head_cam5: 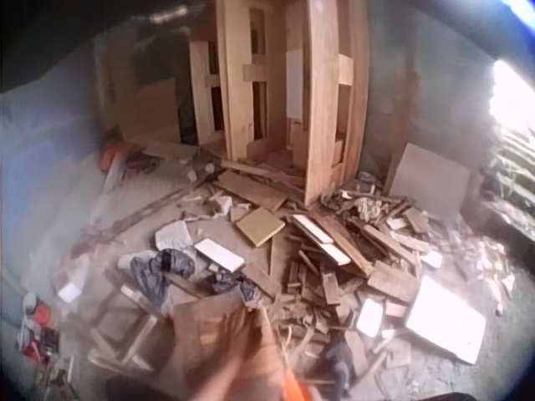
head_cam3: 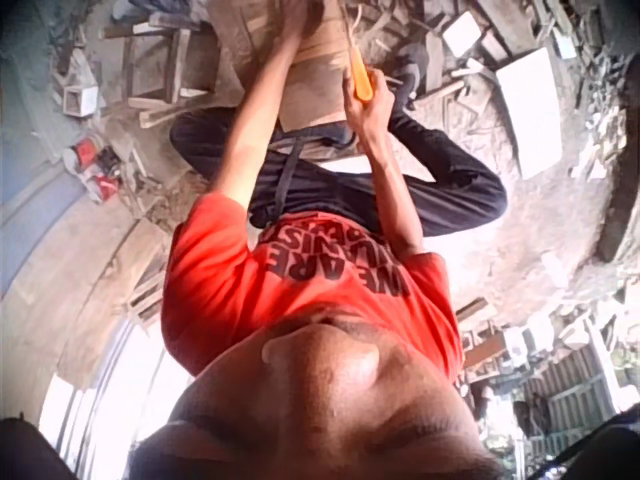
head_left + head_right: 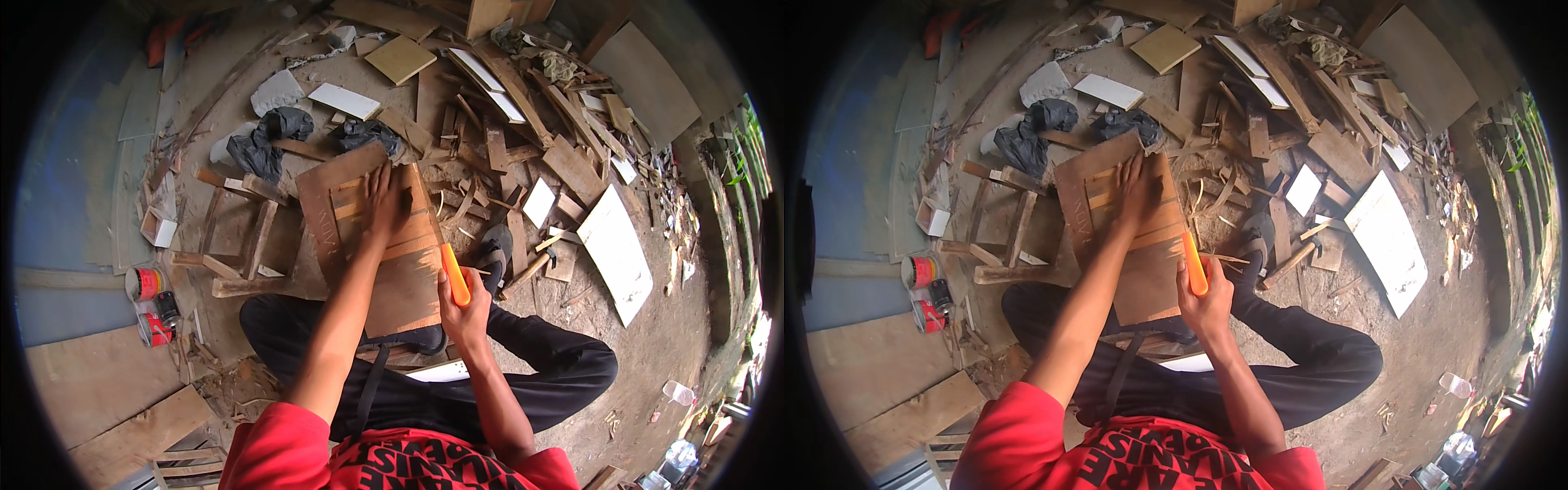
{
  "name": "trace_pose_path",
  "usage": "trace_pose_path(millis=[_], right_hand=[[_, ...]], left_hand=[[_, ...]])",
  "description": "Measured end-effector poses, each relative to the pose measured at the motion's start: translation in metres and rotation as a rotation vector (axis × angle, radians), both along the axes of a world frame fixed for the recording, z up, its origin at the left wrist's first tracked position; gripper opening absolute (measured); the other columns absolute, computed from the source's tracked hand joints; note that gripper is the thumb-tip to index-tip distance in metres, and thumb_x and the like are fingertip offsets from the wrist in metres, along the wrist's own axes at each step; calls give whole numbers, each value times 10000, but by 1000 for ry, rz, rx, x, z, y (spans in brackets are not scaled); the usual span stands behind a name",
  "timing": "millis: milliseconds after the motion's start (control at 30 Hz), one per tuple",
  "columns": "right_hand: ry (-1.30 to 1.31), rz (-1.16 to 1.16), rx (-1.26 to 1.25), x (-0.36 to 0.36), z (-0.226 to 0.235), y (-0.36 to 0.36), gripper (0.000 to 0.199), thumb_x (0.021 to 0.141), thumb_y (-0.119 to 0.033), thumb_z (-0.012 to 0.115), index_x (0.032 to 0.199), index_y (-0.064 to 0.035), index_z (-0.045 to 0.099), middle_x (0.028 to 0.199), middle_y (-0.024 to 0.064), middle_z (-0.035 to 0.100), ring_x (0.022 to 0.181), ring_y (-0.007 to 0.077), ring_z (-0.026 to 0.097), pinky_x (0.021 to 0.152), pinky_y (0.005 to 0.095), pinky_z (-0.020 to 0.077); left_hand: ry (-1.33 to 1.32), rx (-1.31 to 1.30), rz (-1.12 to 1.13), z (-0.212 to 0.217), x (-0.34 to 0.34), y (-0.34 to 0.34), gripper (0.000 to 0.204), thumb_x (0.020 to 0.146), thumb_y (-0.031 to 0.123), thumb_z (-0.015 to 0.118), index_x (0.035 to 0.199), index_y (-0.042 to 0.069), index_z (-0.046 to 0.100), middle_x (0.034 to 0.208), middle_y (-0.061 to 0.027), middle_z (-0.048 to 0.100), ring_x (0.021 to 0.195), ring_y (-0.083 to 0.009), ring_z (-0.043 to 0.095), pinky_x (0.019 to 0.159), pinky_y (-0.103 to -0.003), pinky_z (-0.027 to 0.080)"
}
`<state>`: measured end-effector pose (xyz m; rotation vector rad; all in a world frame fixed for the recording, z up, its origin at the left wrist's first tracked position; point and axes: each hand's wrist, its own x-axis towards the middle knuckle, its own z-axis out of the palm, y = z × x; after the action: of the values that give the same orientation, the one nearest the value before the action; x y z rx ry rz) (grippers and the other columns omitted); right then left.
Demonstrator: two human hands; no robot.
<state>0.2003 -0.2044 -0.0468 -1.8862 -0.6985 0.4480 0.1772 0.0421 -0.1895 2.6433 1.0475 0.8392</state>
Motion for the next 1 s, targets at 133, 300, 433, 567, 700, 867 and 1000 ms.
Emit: trace_pose_path(millis=[133, 300, 433, 567, 700, 867, 1000], right_hand=[[9, 1, -18, 0, -2, 2, 282, 936, -225, 704, 982, 39, 617, 663, 148, 640, 589, 182, 656, 587, 302, 502], [-1, 29, -57, -1, 6, 0, 278, 924, -216, 715, 968, 37, 609, 669, 169, 641, 592, 217, 677, 583, 315, 507], [15, 58, -109, 0, 13, -7, 276, 924, -208, 715, 975, 38, 602, 668, 178, 638, 598, 221, 688, 578, 315, 509], [-7, 77, -138, 0, 14, -19, 278, 927, -202, 717, 1001, 39, 599, 663, 172, 638, 588, 218, 684, 568, 313, 507], [-33, 83, -166, 5, 25, -11, 250, 928, -178, 716, 975, 42, 607, 673, 169, 640, 580, 207, 673, 563, 308, 502], [-77, 78, -92, 28, 24, 40, 222, 927, -157, 713, 947, 42, 616, 640, 163, 609, 553, 191, 625, 558, 312, 481], [-110, 99, -129, 38, 22, 65, 219, 927, -152, 711, 937, 42, 610, 642, 163, 608, 550, 194, 612, 557, 320, 474]], left_hand=[[107, -1, -44, 8, -3, -1, 506, 917, 288, 607, 1366, 64, 543, 1474, -210, 422, 1406, -380, 349, 1204, -556, 196], [83, 0, -19, 12, -3, -2, 453, 913, 274, 598, 1328, 94, 588, 1452, -204, 439, 1385, -378, 370, 1197, -564, 203], [53, -28, -25, 12, 1, 0, 464, 884, 223, 635, 1330, 102, 599, 1429, -220, 466, 1349, -412, 401, 1178, -576, 216], [38, -44, -26, 13, 5, 1, 449, 889, 231, 631, 1319, 105, 606, 1412, -227, 485, 1345, -403, 414, 1175, -581, 221], [84, -37, -14, 16, 5, 2, 421, 899, 267, 615, 1286, 100, 626, 1412, -222, 490, 1350, -381, 417, 1178, -573, 222], [181, -59, 10, 23, 3, 1, 469, 931, 326, 537, 1315, 61, 585, 1458, -185, 453, 1389, -343, 384, 1194, -562, 205], [177, -77, 39, 24, 4, 0, 486, 932, 317, 540, 1365, 97, 551, 1449, -185, 459, 1397, -344, 377, 1197, -562, 204]])
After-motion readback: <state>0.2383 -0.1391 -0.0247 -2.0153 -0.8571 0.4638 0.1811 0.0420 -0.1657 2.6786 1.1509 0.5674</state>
